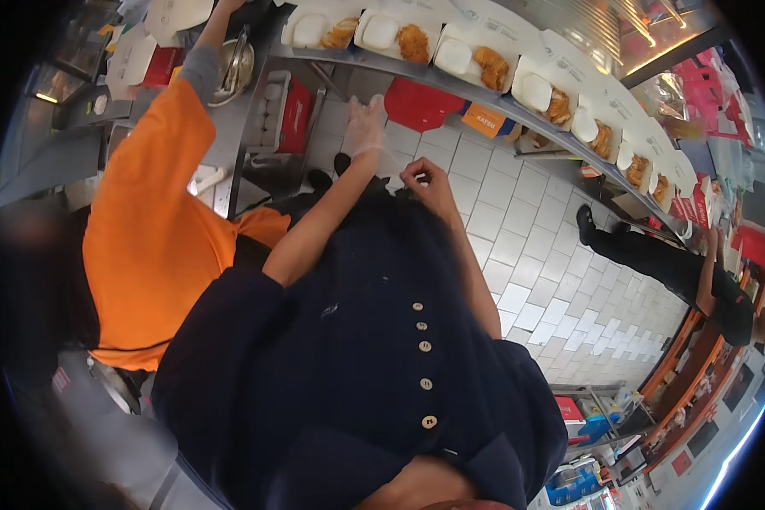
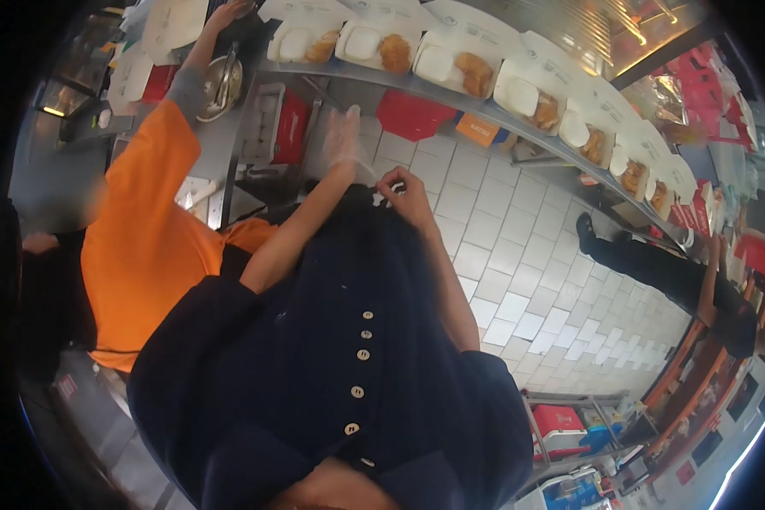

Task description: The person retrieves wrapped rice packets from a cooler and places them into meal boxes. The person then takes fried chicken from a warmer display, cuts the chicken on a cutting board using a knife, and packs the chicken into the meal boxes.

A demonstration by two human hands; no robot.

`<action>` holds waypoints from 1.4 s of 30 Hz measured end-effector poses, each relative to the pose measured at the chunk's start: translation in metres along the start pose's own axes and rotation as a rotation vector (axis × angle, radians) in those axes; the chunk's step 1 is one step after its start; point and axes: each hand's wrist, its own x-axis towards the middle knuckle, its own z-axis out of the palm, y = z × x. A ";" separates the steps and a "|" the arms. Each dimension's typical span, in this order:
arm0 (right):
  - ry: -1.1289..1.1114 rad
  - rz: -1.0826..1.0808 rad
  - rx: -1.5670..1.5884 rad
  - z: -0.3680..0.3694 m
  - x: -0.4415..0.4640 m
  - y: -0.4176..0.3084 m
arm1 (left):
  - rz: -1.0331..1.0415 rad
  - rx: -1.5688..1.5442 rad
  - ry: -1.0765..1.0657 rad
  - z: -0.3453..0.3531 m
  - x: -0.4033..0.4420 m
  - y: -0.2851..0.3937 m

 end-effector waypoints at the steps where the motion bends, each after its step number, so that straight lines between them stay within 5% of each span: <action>1: -0.007 0.060 0.048 -0.005 -0.002 0.002 | 0.011 0.007 -0.026 0.002 0.004 -0.002; 11: -0.012 0.071 0.016 -0.024 0.022 0.008 | 0.072 0.044 0.179 0.026 0.060 -0.044; 15: -0.026 0.097 -0.029 -0.028 0.050 0.009 | 0.268 0.128 0.243 0.001 0.070 -0.038; 17: -0.075 0.075 -0.042 -0.027 0.073 0.004 | -0.061 -0.114 0.278 -0.022 0.053 0.016; 21: -0.220 -0.072 -0.072 0.000 0.130 -0.024 | 0.247 0.060 0.189 -0.076 0.114 -0.029; 23: -0.362 -0.192 -0.124 0.027 0.171 -0.032 | -0.014 -0.058 0.324 -0.110 0.101 0.000; 24: -0.390 -0.202 -0.131 0.046 0.188 -0.051 | -0.014 -0.075 0.349 -0.126 0.112 -0.012; 26: -0.506 -0.245 -0.267 0.088 0.221 -0.091 | 0.036 -0.609 0.418 -0.158 0.133 -0.035; 27: -0.529 -0.254 -0.277 0.114 0.239 -0.108 | 0.025 -0.567 0.390 -0.179 0.116 -0.012; 29: -0.518 -0.827 -0.625 0.169 0.280 -0.141 | 0.040 -0.662 0.448 -0.213 0.118 -0.008; 30: -0.528 -0.847 -0.629 0.200 0.297 -0.162 | 0.055 -0.738 0.485 -0.233 0.123 -0.009; 39: -0.699 -1.226 -0.909 0.535 0.487 -0.279 | 0.009 -0.569 0.638 -0.399 0.171 -0.037; 42: -0.511 -1.402 -1.160 0.649 0.572 -0.290 | 0.100 -0.581 0.724 -0.443 0.184 -0.051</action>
